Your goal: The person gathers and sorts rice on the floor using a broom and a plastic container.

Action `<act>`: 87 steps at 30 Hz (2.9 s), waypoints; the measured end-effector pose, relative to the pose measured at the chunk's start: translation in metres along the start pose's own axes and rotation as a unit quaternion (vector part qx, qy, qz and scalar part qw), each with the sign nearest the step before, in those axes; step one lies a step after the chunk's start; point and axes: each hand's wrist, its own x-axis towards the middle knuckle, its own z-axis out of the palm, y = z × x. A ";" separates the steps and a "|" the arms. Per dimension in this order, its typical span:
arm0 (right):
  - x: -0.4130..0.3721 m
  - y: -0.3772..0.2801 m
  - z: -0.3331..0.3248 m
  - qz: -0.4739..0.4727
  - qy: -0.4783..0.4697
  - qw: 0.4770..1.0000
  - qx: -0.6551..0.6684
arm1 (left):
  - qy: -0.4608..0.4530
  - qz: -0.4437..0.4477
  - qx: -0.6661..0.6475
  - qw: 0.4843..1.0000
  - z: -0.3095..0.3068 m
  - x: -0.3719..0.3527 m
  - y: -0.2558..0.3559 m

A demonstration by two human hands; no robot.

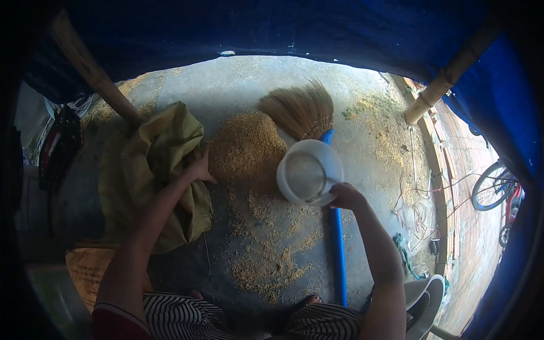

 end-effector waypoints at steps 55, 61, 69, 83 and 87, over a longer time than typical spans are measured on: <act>0.012 -0.045 0.257 -0.438 0.183 0.634 -0.610 | 0.297 0.146 -0.142 0.933 0.070 0.047 0.090; 0.009 -0.035 0.197 -0.295 0.219 0.806 -0.464 | 0.191 0.105 -0.225 0.950 0.046 -0.018 0.138; -0.029 -0.018 0.080 -0.141 -0.035 0.989 -0.024 | 0.170 0.299 -0.408 0.846 -0.038 -0.092 0.152; -0.100 -0.054 0.177 -0.189 -0.051 0.979 0.052 | 0.369 0.011 -0.020 0.929 -0.060 -0.176 -0.010; -0.095 -0.065 0.252 -0.276 -0.047 0.959 -0.046 | 0.376 -0.065 0.146 0.913 -0.096 -0.237 -0.020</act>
